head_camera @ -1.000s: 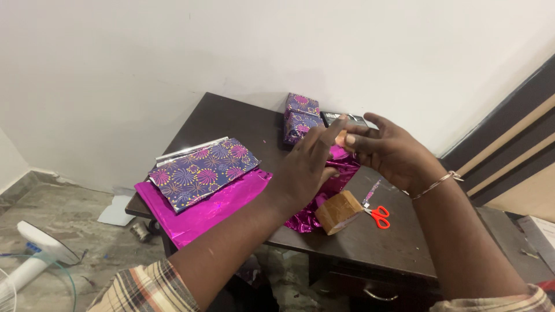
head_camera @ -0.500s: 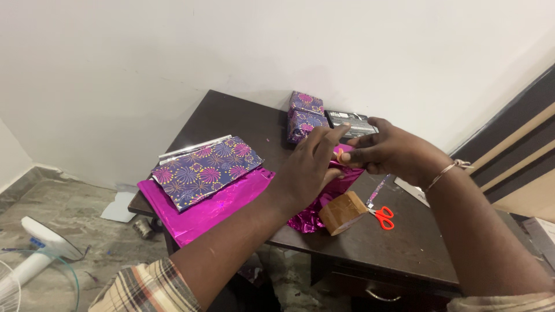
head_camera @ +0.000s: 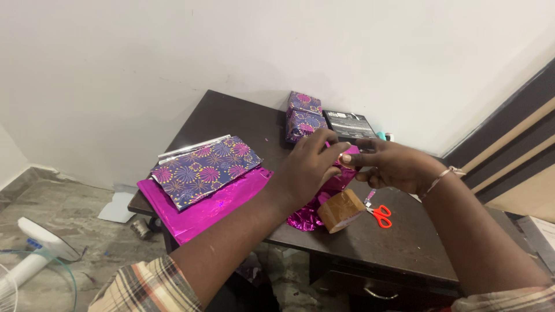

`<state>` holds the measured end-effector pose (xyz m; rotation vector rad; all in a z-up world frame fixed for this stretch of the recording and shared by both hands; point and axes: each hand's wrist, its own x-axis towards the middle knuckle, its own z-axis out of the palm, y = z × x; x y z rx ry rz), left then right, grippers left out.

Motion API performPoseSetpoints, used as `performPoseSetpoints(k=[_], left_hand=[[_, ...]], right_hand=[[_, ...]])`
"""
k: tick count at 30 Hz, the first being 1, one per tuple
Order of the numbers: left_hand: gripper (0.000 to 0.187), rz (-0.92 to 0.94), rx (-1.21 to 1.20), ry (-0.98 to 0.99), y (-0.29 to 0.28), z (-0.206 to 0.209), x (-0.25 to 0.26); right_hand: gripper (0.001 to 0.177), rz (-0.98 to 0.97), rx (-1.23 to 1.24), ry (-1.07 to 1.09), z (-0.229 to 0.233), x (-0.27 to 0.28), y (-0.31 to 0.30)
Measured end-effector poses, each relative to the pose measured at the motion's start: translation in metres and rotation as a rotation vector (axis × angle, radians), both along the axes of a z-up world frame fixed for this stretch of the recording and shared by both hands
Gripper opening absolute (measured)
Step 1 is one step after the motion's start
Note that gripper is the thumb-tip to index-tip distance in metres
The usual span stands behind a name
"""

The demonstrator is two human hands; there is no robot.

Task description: The person wraps a rectangular box with shiny purple wrapping paper, folds the edges, and secures them with clear packing tape. They use scissors to cut tape and repeatedly adjust the paper to smooth the surface.

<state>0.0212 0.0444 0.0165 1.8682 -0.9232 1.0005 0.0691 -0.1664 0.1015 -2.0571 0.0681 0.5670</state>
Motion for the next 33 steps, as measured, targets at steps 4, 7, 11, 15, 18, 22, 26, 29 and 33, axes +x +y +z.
performPoseSetpoints(k=[4,7,11,15,18,22,26,29,33], left_hand=[[0.031,0.008,0.034,0.004,0.003,-0.002,0.001],[0.03,0.062,0.027,-0.059,0.0,-0.004,0.0],[0.029,0.092,0.017,-0.104,-0.002,-0.006,-0.001],[0.029,0.109,0.057,-0.097,-0.002,-0.006,0.002],[0.028,0.095,0.054,-0.097,0.001,-0.006,0.002],[0.03,0.085,0.041,-0.067,0.001,-0.005,0.0],[0.03,0.091,0.035,-0.072,0.0,-0.004,-0.001],[0.029,0.084,0.045,-0.034,0.002,-0.003,-0.002],[0.028,0.086,0.033,-0.019,0.001,-0.003,-0.003]], right_hand=[[0.059,-0.036,0.135,0.055,-0.016,0.004,-0.011],[0.049,-0.064,0.28,0.092,-0.022,0.002,-0.016],[0.038,-0.049,0.298,0.088,-0.021,0.001,-0.018],[0.032,-0.043,0.233,0.048,-0.017,-0.004,-0.013],[0.039,-0.15,0.114,-0.037,-0.01,-0.009,-0.001],[0.055,-0.22,-0.002,-0.166,-0.004,-0.018,0.011],[0.051,-0.176,-0.083,-0.164,-0.012,-0.015,0.016],[0.043,-0.122,0.055,-0.097,-0.016,-0.01,0.016],[0.038,-0.205,0.103,-0.144,-0.017,-0.011,0.016]])
